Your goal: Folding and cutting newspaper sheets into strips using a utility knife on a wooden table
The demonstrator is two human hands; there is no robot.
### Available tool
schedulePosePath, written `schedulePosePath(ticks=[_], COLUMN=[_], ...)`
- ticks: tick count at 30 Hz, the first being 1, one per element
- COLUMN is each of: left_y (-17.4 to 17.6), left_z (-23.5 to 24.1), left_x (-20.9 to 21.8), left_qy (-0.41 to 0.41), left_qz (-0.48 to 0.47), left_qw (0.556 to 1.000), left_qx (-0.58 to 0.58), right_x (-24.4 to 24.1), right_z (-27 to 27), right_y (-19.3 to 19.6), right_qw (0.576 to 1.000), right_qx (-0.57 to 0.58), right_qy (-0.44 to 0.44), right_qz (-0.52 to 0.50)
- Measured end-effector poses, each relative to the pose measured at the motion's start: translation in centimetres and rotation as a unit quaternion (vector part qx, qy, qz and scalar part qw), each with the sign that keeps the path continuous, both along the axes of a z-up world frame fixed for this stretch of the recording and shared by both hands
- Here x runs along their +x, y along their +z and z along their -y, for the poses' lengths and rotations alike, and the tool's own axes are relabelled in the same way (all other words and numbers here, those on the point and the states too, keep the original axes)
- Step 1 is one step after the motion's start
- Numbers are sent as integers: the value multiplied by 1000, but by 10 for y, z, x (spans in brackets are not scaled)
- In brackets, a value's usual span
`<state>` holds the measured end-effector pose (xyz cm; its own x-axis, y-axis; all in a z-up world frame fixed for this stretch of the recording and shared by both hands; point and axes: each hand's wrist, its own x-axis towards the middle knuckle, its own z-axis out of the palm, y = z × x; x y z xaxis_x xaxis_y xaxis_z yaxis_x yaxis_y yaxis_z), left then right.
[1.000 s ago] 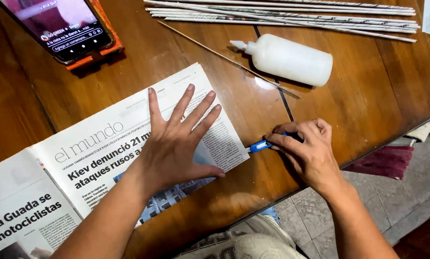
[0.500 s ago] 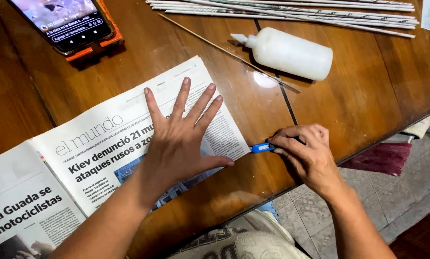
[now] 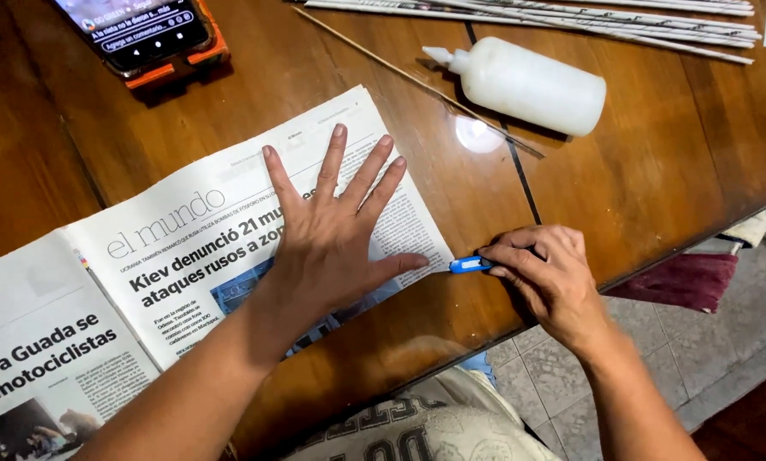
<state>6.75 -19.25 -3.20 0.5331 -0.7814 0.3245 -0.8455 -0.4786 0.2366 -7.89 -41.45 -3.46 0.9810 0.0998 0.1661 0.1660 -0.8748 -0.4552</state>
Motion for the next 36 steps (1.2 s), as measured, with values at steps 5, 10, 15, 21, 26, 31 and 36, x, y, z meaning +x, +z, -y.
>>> schedulePosePath(ticks=[5, 10, 15, 21, 26, 31, 36], left_y=[-2, -6, -8, -11, -12, 38, 22], left_z=[1, 1, -1, -4, -10, -66, -142], left_x=[0, 1, 1, 0, 5, 5, 1], left_qy=[15, 18, 20, 19, -31, -132, -180], left_qz=[11, -31, -43, -33, -106, 23, 2], left_qw=[1000, 999, 999, 999, 992, 991, 964], left_qx=[14, 33, 25, 2, 64, 25, 197], right_x=[0, -2, -6, -5, -4, -9, -10], right_z=[-14, -32, -51, -69, -72, -70, -68], right_y=[-2, -2, -11, -5, -7, -11, -13], right_qw=[1000, 1000, 999, 999, 999, 999, 999], right_qx=[-6, 0, 6, 11, -14, -20, -28], right_qy=[1, -1, 3, 12, 10, 4, 5], right_qz=[11, 14, 34, 35, 44, 35, 29])
